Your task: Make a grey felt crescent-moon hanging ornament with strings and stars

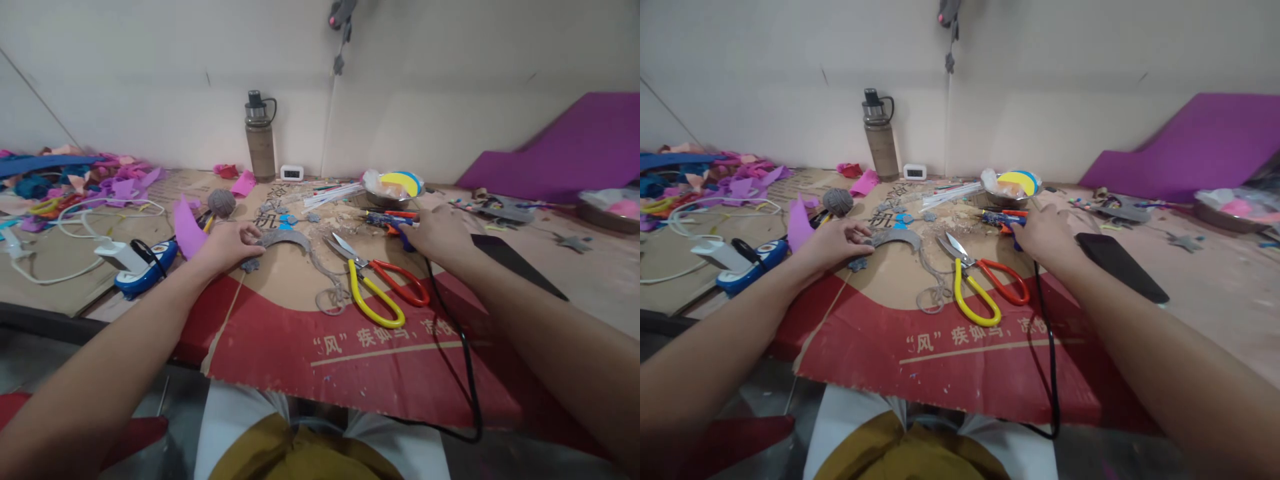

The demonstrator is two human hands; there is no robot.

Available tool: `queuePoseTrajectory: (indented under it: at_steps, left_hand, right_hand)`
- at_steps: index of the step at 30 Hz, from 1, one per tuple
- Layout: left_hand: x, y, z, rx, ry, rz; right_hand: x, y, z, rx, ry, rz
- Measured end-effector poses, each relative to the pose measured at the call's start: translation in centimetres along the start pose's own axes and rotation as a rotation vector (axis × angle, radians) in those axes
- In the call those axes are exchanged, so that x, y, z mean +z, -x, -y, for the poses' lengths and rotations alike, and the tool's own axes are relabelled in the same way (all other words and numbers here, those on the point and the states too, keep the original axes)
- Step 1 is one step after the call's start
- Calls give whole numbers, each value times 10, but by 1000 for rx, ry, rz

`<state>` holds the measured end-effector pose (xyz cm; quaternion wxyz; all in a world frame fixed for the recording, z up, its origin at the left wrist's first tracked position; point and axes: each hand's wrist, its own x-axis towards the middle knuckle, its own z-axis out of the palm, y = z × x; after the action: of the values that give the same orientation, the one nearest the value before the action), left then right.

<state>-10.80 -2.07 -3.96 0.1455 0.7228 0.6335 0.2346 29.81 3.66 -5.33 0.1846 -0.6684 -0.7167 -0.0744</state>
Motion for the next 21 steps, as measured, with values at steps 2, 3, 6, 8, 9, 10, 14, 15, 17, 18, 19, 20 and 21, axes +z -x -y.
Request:
queuePoseTrajectory:
  at_steps: [2, 3, 6, 8, 9, 10, 14, 15, 17, 18, 19, 20, 21]
  left_hand:
    - [-1, 4, -3, -22, 106, 24]
    - [-2, 6, -5, -44, 171, 35]
    - [-5, 13, -12, -141, 297, 74]
    - [-8, 14, -16, -185, 285, 112]
    - [-9, 15, -17, -198, 264, 131]
    - [-10, 14, -18, -207, 240, 149]
    - [-14, 12, -18, -191, 166, 175]
    - [-14, 11, -17, -174, 165, 175]
    - [-13, 8, -13, -130, 170, 184]
    - [-12, 7, -12, -103, 161, 192]
    - [-12, 6, -10, -78, 141, 199]
    - [-12, 5, -9, -57, 118, 208]
    - [-12, 4, -8, -44, 96, 216]
  right_hand:
    - [-9, 9, 21, -81, 5, -77]
    - [-14, 14, 36, -147, -38, -64]
    - [-25, 28, 87, -294, -199, 2]
    - [-26, 35, 120, -424, -260, 69]
    - [-24, 38, 134, -466, -272, 104]
    - [-21, 40, 145, -502, -274, 140]
    - [-6, 46, 173, -609, -274, 243]
    - [-3, 47, 176, -629, -267, 254]
    - [1, 49, 179, -649, -246, 281]
    - [1, 49, 180, -653, -236, 296]
    - [1, 50, 180, -654, -230, 310]
    - [1, 51, 180, -653, -228, 320]
    - [0, 52, 180, -651, -230, 323]
